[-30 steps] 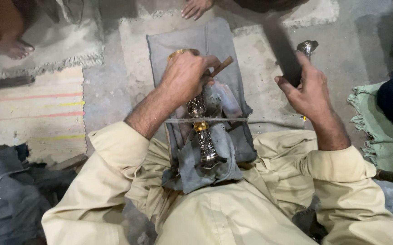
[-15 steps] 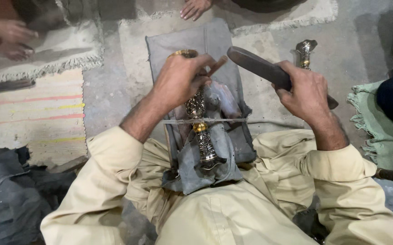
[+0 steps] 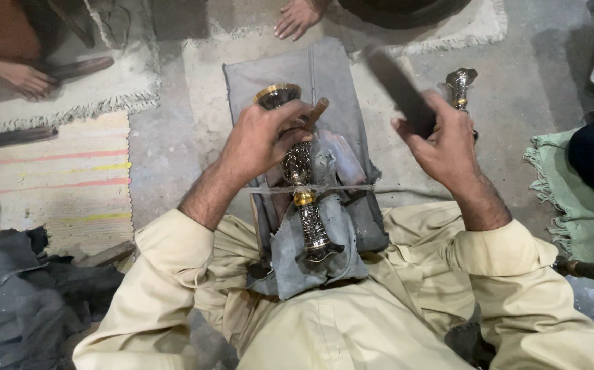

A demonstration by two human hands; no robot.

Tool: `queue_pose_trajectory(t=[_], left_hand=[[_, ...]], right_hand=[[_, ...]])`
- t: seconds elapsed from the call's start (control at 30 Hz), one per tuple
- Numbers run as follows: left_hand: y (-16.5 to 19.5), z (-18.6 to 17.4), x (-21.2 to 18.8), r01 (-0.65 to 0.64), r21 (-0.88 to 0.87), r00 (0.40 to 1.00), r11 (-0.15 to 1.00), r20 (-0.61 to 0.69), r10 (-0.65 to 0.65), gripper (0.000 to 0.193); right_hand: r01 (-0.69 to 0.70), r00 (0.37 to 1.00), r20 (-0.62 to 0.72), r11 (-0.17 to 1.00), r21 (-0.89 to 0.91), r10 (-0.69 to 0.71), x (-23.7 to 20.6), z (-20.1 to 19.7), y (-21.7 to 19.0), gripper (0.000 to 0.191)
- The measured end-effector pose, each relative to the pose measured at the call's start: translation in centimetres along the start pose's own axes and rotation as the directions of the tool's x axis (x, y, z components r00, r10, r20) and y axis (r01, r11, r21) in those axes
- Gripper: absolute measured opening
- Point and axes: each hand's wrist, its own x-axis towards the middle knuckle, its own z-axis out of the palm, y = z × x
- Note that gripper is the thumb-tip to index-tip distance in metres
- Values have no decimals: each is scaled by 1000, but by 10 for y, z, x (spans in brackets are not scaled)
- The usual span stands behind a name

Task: The person sits cross-legged on the floor with an ornate brass vase held on their lap. They hold a small chisel against the vase's decorated surface and strike it with a wooden mallet, engraving patterns into the metal, repositioning the vase and chisel as they work around it.

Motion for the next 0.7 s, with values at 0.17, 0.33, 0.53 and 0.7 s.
queue_pose_trajectory(t=[0.17, 0.33, 0.53, 0.7], left_hand=[[-3, 4, 3, 33, 4, 999, 999, 31, -33, 30], [-3, 4, 4, -31, 19, 999, 999, -10, 31, 34], [2, 0, 5, 21, 34, 999, 999, 24, -22, 33], [2, -1, 7, -37, 5, 999, 999, 1, 37, 31]], right_hand=[[245, 961, -35, 906, -346, -274, 4, -7, 2, 35], [107, 992, -51, 991, -81, -112, 5, -11, 4, 30], [190, 979, -16, 939, -285, -202, 3, -12, 1, 39], [177, 982, -28, 959, -223, -188, 4, -11, -3, 34]])
